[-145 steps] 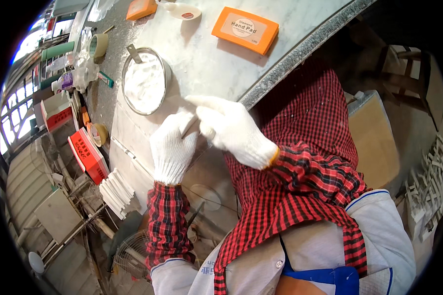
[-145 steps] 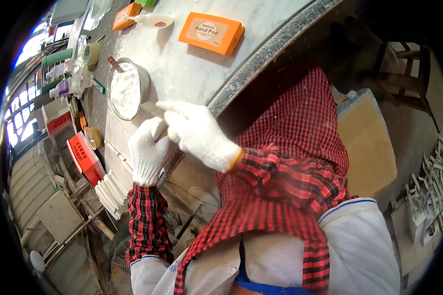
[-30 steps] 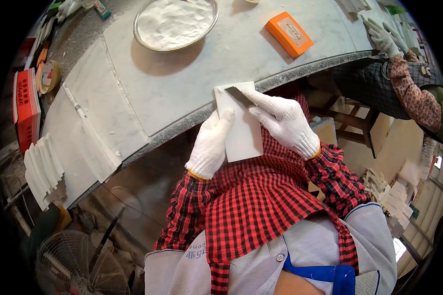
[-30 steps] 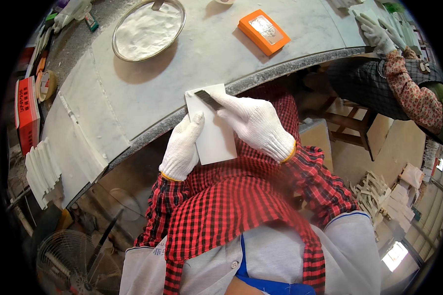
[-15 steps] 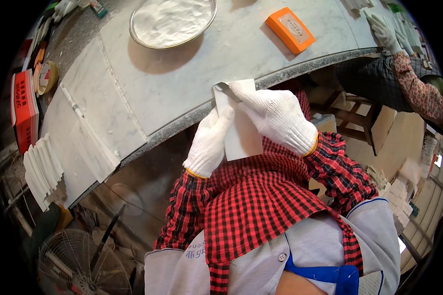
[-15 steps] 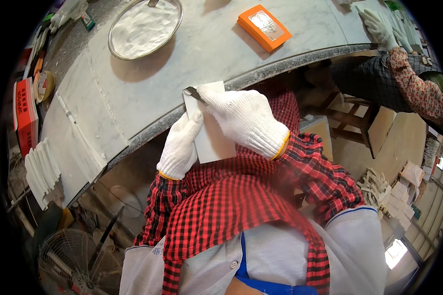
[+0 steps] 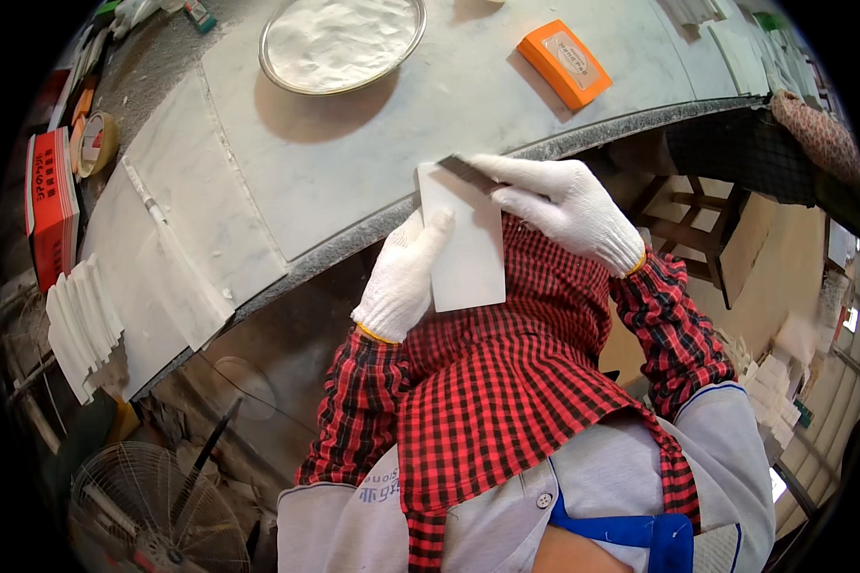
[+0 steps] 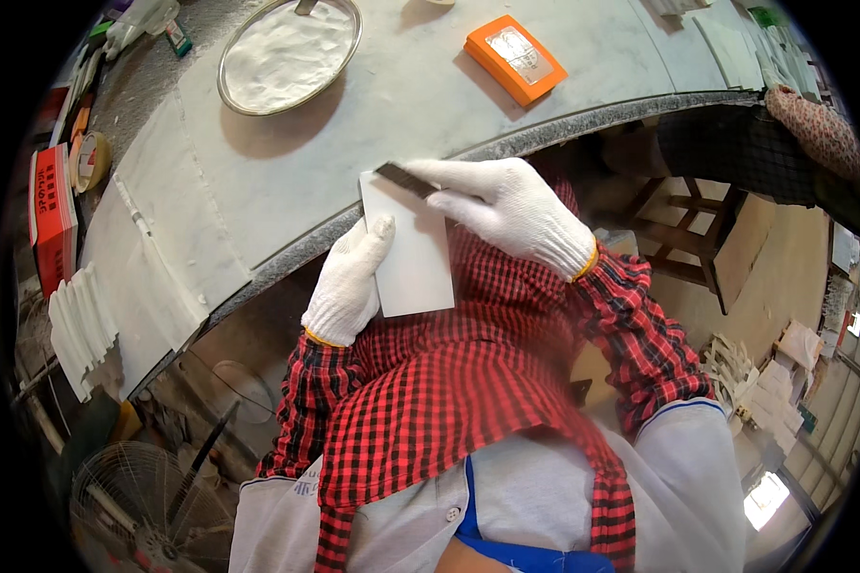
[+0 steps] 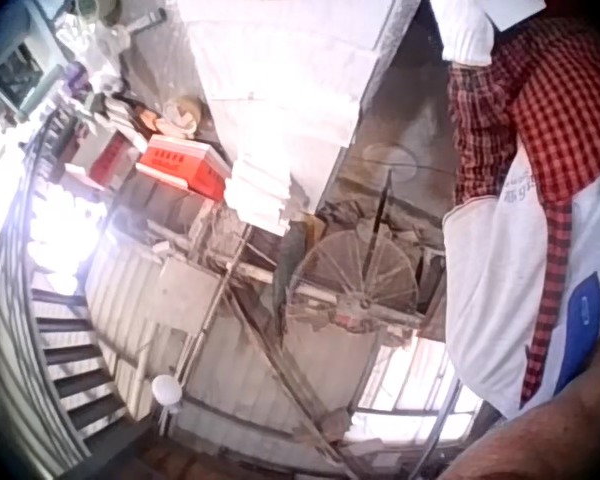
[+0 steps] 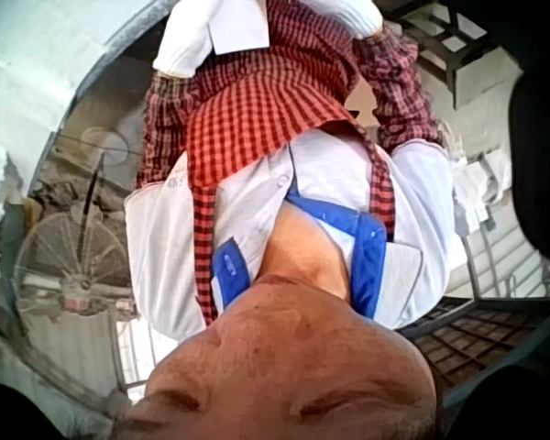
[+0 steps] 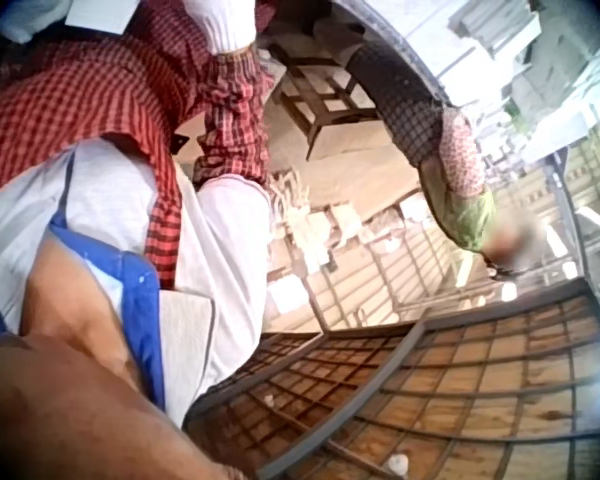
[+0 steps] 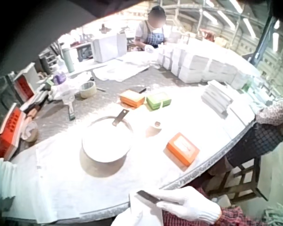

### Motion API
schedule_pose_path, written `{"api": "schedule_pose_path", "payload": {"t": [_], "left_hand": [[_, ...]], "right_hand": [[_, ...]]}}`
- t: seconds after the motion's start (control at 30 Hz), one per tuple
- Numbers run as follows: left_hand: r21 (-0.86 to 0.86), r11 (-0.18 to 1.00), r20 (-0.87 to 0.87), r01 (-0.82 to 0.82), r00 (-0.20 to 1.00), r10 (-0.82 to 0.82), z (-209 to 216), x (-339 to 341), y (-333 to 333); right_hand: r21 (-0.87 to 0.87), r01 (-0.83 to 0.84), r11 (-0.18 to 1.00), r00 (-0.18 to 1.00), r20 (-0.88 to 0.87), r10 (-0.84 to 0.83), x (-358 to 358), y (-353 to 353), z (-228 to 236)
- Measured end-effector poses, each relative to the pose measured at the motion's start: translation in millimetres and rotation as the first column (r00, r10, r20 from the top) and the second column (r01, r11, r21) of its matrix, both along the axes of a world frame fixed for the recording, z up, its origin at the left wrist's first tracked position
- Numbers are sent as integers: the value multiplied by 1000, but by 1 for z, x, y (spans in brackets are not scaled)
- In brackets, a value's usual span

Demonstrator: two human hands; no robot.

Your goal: The person assembles small white paper blocks by applying glue to edges and pressing sheets together. They use a metal scraper to smooth and trim the blocks, then rub the edges with an orange sanding block. The finished blocks are stacked on the table.

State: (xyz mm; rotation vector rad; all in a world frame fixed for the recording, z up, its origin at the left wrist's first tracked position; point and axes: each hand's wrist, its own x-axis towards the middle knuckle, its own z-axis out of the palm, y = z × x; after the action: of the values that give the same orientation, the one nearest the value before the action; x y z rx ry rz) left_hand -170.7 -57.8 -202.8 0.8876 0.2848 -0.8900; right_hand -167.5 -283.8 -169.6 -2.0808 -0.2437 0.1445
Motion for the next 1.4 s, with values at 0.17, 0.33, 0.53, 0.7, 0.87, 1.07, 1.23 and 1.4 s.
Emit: {"api": "schedule_pose_path", "payload": {"t": [0.17,0.33,0.53,0.7,0.87,1.07,1.23,1.4], "left_hand": [[234,969,149,83,981,-120,16,3,1],[710,700,468,77,691,-551,72,20,21],[880,445,473,-165,380,-795,109,43,46],[858,493,500,-143,448,-741,108,45,52],[533,845,402,43,866,-297,64,13,38],[313,949,277,-31,959,-60,52,-9,11],[299,954,231,14,969,-87,36,-9,8],[300,954,208,13,975,-79,26,-4,6]], "right_hand": [[197,442,875,770,-584,-257,-13,8,38],[412,521,748,771,-604,-204,-34,3,30],[559,491,668,802,-590,-95,-35,18,26],[696,537,477,810,-583,-63,-30,57,19],[533,512,674,817,-545,-190,-35,75,30],[239,397,886,918,-117,-379,-43,65,15],[69,347,935,937,-74,-343,-45,58,15],[9,341,940,940,-27,-340,-41,57,3]]}}
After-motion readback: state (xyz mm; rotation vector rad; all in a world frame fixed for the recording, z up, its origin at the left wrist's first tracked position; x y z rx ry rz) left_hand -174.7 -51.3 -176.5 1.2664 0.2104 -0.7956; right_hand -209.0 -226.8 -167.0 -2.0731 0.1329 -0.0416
